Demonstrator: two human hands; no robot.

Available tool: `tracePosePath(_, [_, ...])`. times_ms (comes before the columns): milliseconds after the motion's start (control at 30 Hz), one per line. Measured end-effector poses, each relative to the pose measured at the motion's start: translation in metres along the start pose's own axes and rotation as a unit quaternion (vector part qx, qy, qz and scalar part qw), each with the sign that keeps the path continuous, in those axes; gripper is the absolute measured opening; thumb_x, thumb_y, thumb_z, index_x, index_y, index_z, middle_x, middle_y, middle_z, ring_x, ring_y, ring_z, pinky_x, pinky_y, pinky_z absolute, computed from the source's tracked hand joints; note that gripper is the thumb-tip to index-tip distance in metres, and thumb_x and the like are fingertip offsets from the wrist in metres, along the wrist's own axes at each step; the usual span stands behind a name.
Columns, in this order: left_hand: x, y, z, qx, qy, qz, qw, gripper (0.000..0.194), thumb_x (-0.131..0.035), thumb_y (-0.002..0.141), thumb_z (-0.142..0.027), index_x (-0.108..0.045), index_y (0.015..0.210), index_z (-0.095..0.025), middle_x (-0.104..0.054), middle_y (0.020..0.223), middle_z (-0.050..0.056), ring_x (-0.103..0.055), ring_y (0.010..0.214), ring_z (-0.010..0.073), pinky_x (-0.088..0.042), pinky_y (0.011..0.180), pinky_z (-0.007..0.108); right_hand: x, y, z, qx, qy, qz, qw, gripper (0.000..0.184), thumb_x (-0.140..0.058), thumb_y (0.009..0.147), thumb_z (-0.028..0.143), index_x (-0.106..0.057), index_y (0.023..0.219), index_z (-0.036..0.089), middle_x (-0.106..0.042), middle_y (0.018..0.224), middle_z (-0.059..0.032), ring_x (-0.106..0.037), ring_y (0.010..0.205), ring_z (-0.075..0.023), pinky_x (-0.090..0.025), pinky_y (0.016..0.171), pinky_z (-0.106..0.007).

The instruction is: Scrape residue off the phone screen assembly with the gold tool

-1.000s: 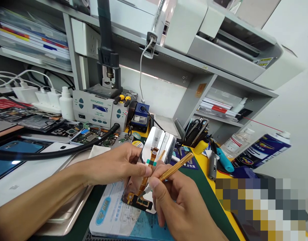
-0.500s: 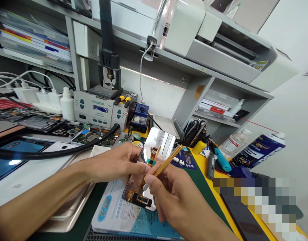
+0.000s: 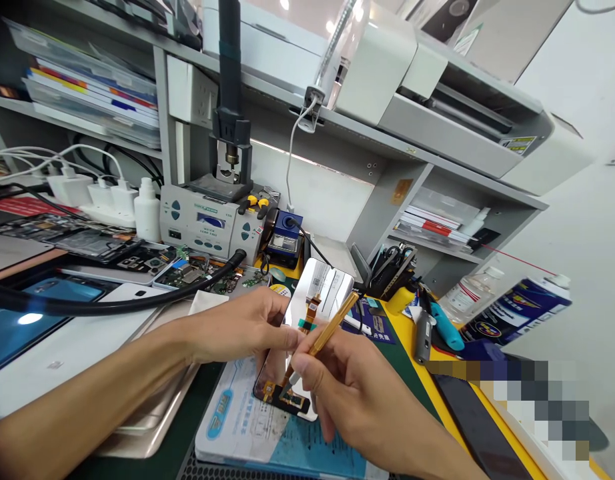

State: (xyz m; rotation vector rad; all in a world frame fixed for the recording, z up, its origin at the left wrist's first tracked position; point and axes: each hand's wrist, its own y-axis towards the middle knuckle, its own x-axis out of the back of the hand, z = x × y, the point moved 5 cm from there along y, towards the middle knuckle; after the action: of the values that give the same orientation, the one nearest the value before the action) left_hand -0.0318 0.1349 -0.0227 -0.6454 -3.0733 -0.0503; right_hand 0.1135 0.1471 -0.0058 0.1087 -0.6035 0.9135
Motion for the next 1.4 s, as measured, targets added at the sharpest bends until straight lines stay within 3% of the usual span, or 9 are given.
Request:
tracePosePath(333, [0.0006,0.0006,-0.0009,-0.001,0.007,0.001,1.0,0.01,-0.063,0.083,-0.023,-0.065,0.078,-0.015,-0.062,0.066,-0.001,-0.059,0.048,0.0093,-0.042,0.041,0.019,0.0017,0.0013,-0.0013,-0.001,0.015,-0.023,1.0,0.035,-0.05,0.099,0.055,-0.053,0.089,0.021,-0.057,0.048,0.0073,-0.052,0.045,-0.0122,-0.044,0.064,-0.03])
tracePosePath(767, [-0.0006,-0.0009,0.0004,0.008,0.002,-0.004,1.0,0.01,-0.06,0.084,-0.018,-0.064,0.075,-0.015,-0.061,0.064,-0.004,-0.055,0.043,0.0069,-0.042,0.042,0.019,0.0002,-0.0003,-0.0011,0.001,0.005,-0.006,1.0,0.034,-0.05,0.099,0.055,-0.054,0.09,0.022,-0.048,0.045,0.01,-0.045,0.041,-0.01,-0.038,0.057,-0.027])
tracePosePath(1100, [0.0008,0.0008,0.0,0.007,0.002,-0.001,1.0,0.011,-0.067,0.081,-0.026,-0.067,0.077,-0.016,-0.057,0.066,-0.002,-0.055,0.057,0.0098,-0.041,0.047,0.019,0.0018,0.0019,-0.0028,-0.003,-0.006,-0.027,1.0,0.036,-0.05,0.099,0.055,-0.052,0.086,0.022,-0.052,0.041,0.0091,-0.047,0.041,-0.0112,-0.041,0.061,-0.03])
tracePosePath(1400, [0.0013,0.0005,0.0016,0.006,0.001,-0.005,1.0,0.009,-0.064,0.081,-0.022,-0.065,0.074,-0.016,-0.056,0.064,-0.003,-0.055,0.058,0.0097,-0.042,0.047,0.019,-0.0005,0.001,-0.001,0.003,0.009,-0.004,1.0,0.035,-0.05,0.099,0.055,-0.053,0.089,0.021,-0.051,0.042,0.0091,-0.042,0.042,-0.0108,-0.038,0.059,-0.029])
